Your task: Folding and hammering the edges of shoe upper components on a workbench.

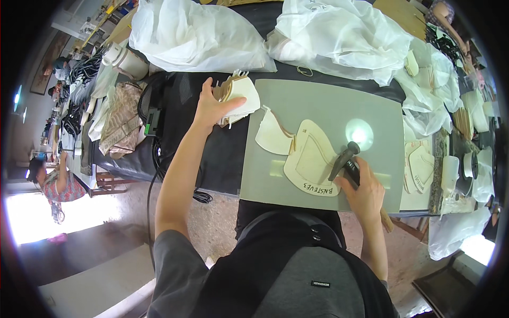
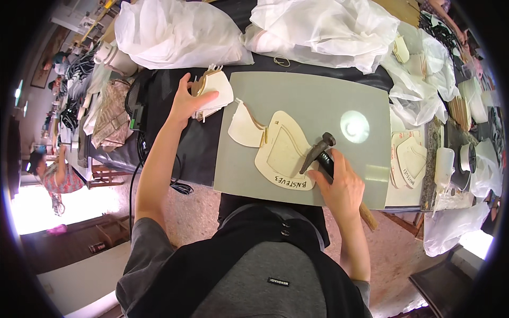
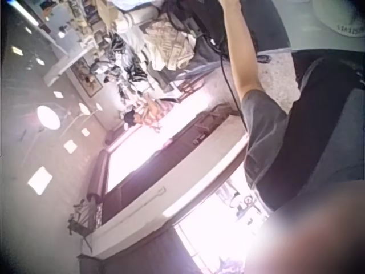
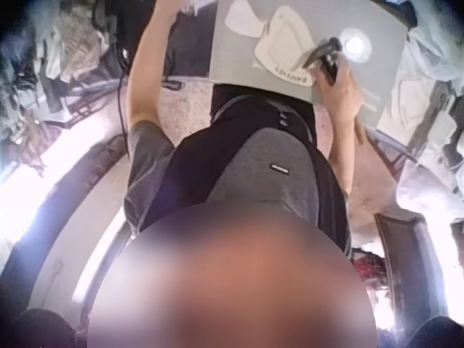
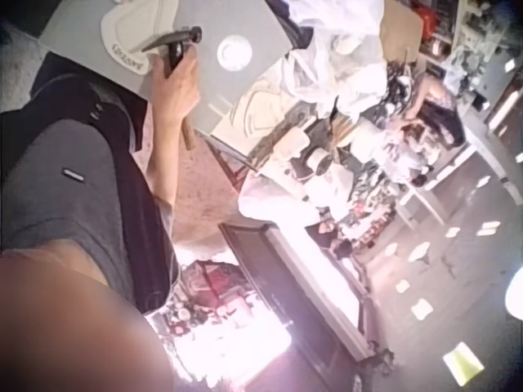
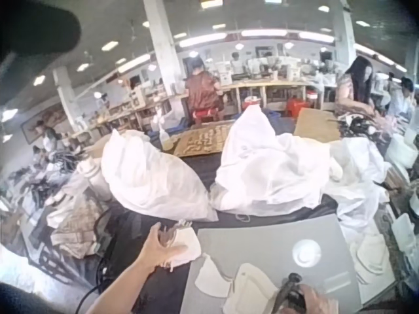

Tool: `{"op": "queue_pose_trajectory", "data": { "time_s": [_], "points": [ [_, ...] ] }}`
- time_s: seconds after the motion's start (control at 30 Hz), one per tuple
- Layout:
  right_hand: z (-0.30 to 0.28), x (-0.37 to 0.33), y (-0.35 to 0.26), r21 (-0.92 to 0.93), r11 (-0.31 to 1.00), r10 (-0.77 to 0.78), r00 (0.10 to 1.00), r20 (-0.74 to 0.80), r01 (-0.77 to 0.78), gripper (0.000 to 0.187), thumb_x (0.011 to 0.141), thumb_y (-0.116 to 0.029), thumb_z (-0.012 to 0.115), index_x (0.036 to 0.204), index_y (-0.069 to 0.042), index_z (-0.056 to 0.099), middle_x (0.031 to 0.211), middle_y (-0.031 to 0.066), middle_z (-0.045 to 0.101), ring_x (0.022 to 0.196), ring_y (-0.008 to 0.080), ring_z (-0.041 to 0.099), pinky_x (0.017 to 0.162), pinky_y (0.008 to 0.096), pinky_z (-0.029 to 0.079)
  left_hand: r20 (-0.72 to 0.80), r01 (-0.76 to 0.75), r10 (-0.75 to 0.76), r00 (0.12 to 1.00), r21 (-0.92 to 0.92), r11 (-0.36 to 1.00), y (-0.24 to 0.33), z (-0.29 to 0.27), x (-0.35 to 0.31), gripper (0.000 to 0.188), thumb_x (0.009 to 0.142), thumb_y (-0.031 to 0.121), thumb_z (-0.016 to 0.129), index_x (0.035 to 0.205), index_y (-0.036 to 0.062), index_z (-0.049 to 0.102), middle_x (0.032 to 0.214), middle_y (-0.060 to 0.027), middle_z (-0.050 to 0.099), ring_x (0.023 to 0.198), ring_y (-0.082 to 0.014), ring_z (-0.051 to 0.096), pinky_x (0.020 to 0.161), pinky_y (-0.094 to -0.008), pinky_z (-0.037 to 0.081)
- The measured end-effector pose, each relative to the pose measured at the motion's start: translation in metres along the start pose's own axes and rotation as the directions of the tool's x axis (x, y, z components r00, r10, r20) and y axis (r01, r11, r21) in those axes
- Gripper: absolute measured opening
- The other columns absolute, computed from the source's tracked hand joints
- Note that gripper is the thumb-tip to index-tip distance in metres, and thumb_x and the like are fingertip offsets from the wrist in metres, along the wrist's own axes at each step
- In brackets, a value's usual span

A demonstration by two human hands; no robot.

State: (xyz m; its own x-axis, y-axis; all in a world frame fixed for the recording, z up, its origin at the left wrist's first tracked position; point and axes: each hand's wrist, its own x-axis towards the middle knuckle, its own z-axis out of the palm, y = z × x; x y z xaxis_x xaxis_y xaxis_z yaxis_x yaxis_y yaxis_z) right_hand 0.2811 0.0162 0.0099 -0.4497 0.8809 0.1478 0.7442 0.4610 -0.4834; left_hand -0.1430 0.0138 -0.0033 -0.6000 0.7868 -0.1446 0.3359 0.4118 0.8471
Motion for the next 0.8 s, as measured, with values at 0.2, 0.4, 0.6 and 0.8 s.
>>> {"op": "queue_pose_trajectory", "data": {
  "time_s": [0.2, 0.4, 0.6, 0.8],
  "points": [
    [0.0, -0.001, 0.002, -0.004, 1.0, 0.007, 1.0, -0.025, -0.007, 0.061, 0.08, -0.04, 0.083, 0.123, -0.005, 0.059, 0.095, 0.0118, 0.071, 0.076, 0.0321, 0.07, 0.061, 0.04, 0.054, 0.063, -0.336, 0.335, 0.94, 0.009, 0.942, 0.072, 0.014, 0.012, 0.125, 0.06, 0.039, 0.096, 0.155, -0.005, 0.027, 0.142, -0.0261, 0.055, 0.131, -0.0336, 0.056, 0.11, -0.0385, 0.045],
    [-0.001, -0.003, 0.002, -0.03, 0.999, 0.035, 0.998, -0.056, -0.037, 0.058, 0.082, -0.047, 0.079, 0.119, -0.007, 0.059, 0.09, 0.0096, 0.07, 0.074, 0.0303, 0.071, 0.06, 0.0403, 0.054, 0.726, -0.469, 0.527, 0.443, -0.313, 0.826, 0.179, 0.14, 0.016, 0.098, 0.071, 0.03, 0.092, 0.151, 0.0028, 0.042, 0.136, -0.0158, 0.061, 0.126, -0.0222, 0.058, 0.107, -0.0339, 0.046],
    [0.008, -0.004, 0.0, -0.01, 1.0, 0.004, 0.994, -0.11, -0.005, 0.058, 0.082, -0.053, 0.077, 0.114, -0.008, 0.059, 0.082, 0.008, 0.067, 0.07, 0.0273, 0.07, 0.056, 0.0394, 0.053, 0.781, -0.634, 0.535, 0.322, -0.242, 0.735, 0.172, 0.239, 0.023, 0.089, 0.071, 0.045, 0.09, 0.14, -0.0002, 0.058, 0.134, -0.0172, 0.063, 0.124, -0.0282, 0.059, 0.106, -0.0389, 0.045],
    [0.002, -0.003, 0.006, -0.04, 0.998, 0.033, 0.994, -0.102, -0.038, 0.057, 0.083, -0.056, 0.074, 0.11, -0.008, 0.059, 0.077, 0.0073, 0.066, 0.067, 0.0284, 0.069, 0.054, 0.0401, 0.052, 0.509, -0.942, 0.827, 0.241, -0.082, 0.324, 0.175, 0.226, -0.032, 0.037, 0.086, 0.034, 0.078, 0.109, 0.0063, 0.072, 0.099, -0.0068, 0.065, 0.099, -0.03, 0.061, 0.091, -0.042, 0.046]
  ]
}}
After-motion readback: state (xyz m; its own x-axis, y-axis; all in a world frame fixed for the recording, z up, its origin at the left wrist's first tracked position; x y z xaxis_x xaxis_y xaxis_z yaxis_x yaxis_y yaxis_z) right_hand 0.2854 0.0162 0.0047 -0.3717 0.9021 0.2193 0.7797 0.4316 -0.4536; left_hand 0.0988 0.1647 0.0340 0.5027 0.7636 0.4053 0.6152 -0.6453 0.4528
